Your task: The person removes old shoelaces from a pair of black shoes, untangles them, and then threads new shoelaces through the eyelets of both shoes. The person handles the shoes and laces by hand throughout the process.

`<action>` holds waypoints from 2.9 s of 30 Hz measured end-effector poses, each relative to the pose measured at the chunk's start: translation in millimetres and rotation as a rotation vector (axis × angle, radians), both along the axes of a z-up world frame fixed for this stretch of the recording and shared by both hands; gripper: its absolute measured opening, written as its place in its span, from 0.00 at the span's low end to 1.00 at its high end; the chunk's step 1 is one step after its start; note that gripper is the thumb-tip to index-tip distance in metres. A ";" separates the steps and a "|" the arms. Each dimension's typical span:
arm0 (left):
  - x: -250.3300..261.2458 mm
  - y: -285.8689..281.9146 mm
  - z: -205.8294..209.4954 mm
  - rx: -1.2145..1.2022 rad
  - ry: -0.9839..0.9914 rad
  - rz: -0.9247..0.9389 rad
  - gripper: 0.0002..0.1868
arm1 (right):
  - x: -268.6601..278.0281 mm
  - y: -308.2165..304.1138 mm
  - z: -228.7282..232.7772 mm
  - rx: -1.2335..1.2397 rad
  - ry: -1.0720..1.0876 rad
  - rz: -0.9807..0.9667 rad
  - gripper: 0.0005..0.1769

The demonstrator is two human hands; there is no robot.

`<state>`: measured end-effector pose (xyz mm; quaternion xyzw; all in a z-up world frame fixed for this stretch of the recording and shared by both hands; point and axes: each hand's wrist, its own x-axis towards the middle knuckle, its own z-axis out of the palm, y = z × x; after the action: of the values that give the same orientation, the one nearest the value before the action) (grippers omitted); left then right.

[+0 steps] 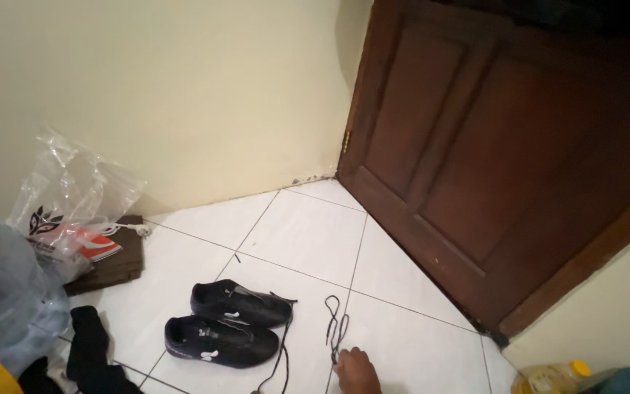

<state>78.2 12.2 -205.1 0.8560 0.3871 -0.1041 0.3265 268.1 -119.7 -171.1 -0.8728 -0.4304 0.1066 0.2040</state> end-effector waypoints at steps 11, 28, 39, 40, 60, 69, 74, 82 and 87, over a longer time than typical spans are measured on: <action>27.0 -16.6 137.1 0.145 -0.921 -0.001 0.36 | 16.9 2.6 142.8 0.320 0.980 0.292 0.07; 19.2 25.0 251.2 0.202 -0.752 -0.035 0.08 | 75.7 -25.5 235.0 1.113 0.676 -0.122 0.08; 30.9 35.8 293.2 -0.201 -0.994 0.080 0.10 | 98.3 -75.2 154.0 0.277 0.258 -0.423 0.36; 39.4 27.2 300.1 -0.224 -0.976 0.039 0.11 | 85.0 -72.4 154.6 0.270 0.288 -0.313 0.42; 96.3 78.4 398.6 0.999 -0.441 -0.871 0.09 | -15.0 -23.1 223.8 0.330 1.263 0.339 0.24; 66.2 116.4 424.7 0.607 -0.447 -0.499 0.05 | -8.0 -39.2 190.9 0.175 1.407 0.319 0.20; 45.3 132.9 432.0 0.656 -0.343 -0.430 0.04 | -5.1 -49.2 175.4 0.141 1.451 0.319 0.18; 48.2 160.6 380.6 0.812 -0.165 -0.220 0.15 | -6.7 -83.8 137.3 -0.078 1.322 0.206 0.11; 114.7 173.6 287.6 0.533 -0.355 0.138 0.18 | 4.2 -100.2 75.3 -0.246 1.032 0.039 0.12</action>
<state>192.9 185.8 82.5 0.8879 0.3947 0.1741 0.1598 272.3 -219.9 -95.8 -0.7164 -0.2745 0.5755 0.2834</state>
